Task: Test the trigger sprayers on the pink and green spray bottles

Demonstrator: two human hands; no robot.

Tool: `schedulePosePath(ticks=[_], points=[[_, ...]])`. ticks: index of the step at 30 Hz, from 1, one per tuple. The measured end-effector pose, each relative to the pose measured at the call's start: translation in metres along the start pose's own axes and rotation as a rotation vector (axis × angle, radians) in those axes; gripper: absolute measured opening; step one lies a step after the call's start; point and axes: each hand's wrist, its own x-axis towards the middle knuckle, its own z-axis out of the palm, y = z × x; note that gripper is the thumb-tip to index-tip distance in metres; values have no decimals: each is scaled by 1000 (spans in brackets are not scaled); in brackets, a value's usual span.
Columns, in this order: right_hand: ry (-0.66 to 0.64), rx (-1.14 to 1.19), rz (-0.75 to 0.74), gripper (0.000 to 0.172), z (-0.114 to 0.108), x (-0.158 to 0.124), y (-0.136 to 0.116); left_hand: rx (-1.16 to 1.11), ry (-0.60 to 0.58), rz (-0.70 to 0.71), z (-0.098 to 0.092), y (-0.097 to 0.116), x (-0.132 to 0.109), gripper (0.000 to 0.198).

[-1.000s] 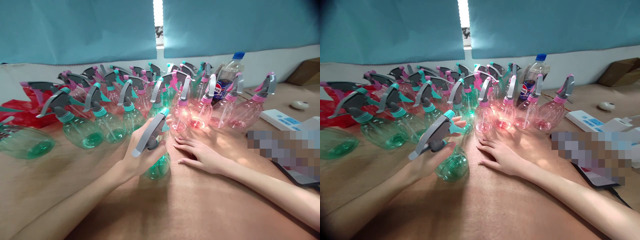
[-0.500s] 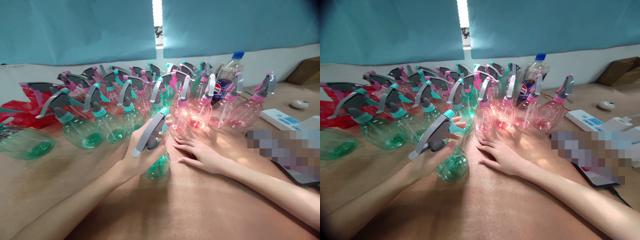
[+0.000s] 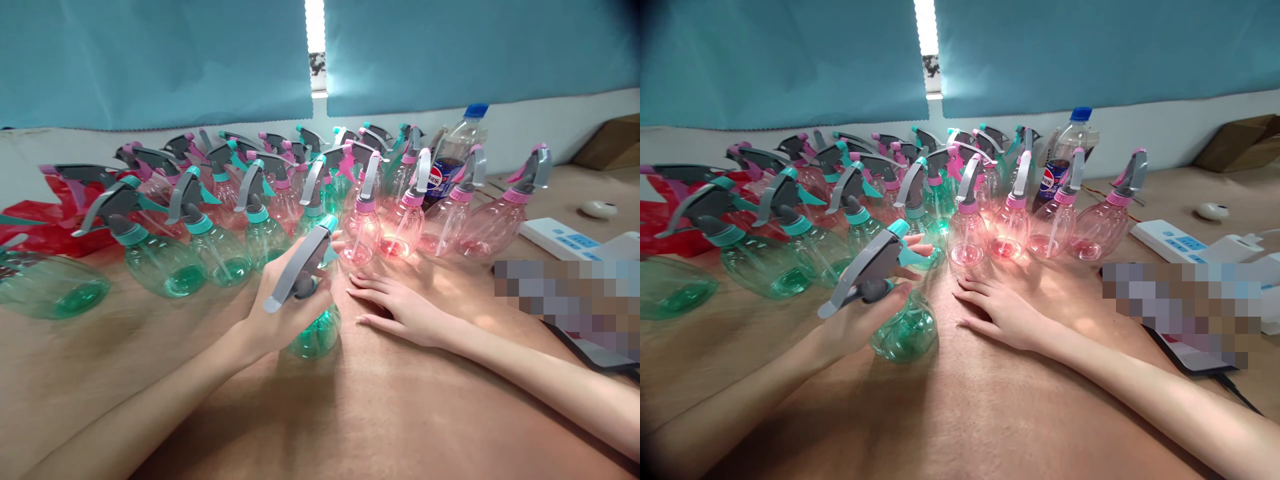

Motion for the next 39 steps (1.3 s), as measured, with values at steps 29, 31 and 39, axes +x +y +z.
schedulePosePath(ticks=[29, 31, 39], points=[[10, 12, -10, 51, 0, 0, 1, 20, -9, -41, 0, 6, 1, 19], [9, 9, -11, 51, 0, 0, 0, 15, -4, -47, 0, 6, 1, 17], [16, 12, -6, 51, 0, 0, 0, 52, 27, -55, -1, 9, 1, 13]])
